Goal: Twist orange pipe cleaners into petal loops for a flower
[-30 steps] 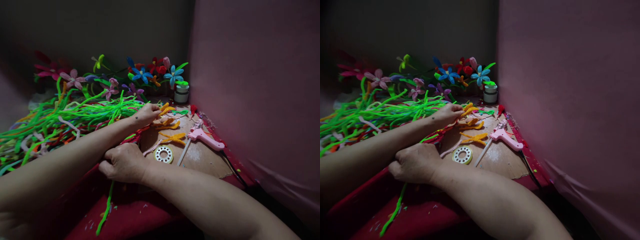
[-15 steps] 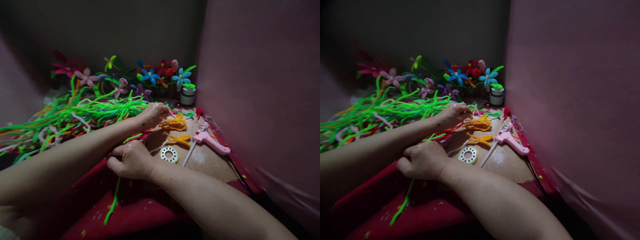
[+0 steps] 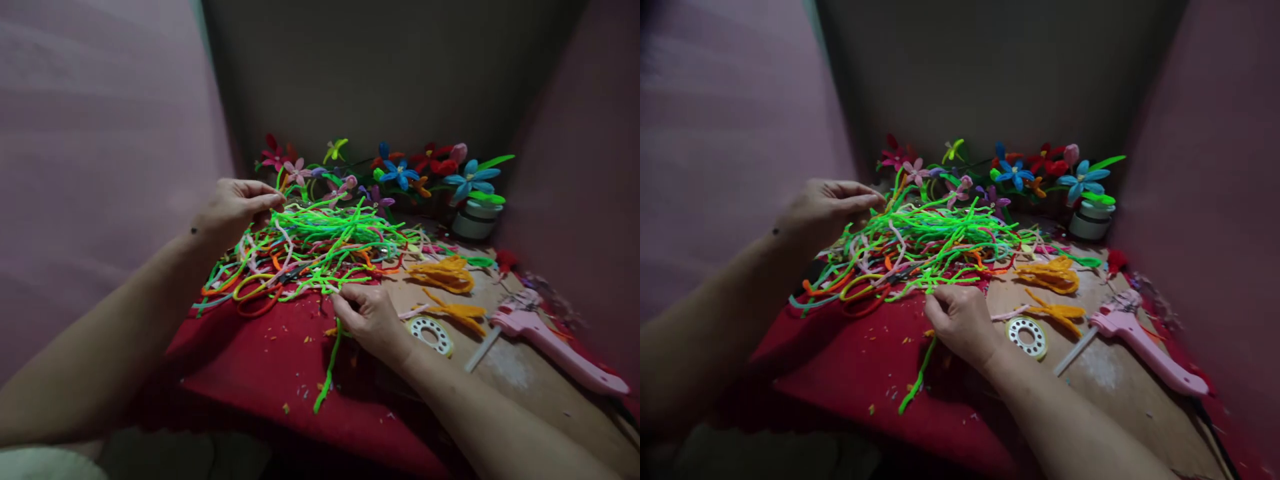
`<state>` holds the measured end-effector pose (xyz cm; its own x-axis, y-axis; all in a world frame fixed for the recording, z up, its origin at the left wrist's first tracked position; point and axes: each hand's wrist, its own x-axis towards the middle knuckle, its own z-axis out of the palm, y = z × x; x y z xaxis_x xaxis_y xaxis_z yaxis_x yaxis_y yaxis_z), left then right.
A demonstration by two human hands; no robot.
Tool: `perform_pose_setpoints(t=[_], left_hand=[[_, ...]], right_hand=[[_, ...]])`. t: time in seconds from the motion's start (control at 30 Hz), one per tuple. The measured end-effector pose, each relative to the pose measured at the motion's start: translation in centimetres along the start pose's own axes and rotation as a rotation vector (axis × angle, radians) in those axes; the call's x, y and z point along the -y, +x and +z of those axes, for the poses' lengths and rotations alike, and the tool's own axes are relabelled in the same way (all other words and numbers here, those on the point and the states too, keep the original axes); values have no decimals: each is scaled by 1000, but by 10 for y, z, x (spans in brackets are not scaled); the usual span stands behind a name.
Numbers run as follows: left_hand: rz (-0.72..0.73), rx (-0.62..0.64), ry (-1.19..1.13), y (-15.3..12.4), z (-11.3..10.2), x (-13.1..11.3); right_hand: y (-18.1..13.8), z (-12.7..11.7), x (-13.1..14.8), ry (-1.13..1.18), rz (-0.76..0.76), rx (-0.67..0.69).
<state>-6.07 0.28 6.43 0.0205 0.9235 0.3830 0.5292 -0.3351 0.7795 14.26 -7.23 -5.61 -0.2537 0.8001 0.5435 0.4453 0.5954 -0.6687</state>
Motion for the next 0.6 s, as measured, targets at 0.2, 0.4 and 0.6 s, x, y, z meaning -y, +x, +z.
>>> perform_pose_setpoints(t=[0.2,0.4,0.6], left_hand=[[-181,-13,-99,-4,-16,42],[-127,246,21,-10,5,50],[107,444,408,-6,33,60]], right_hand=[[-2,0,3,-40,-25,19],[-5,2,6,-64,-29,57],[-4,2,4,-64,12,63]])
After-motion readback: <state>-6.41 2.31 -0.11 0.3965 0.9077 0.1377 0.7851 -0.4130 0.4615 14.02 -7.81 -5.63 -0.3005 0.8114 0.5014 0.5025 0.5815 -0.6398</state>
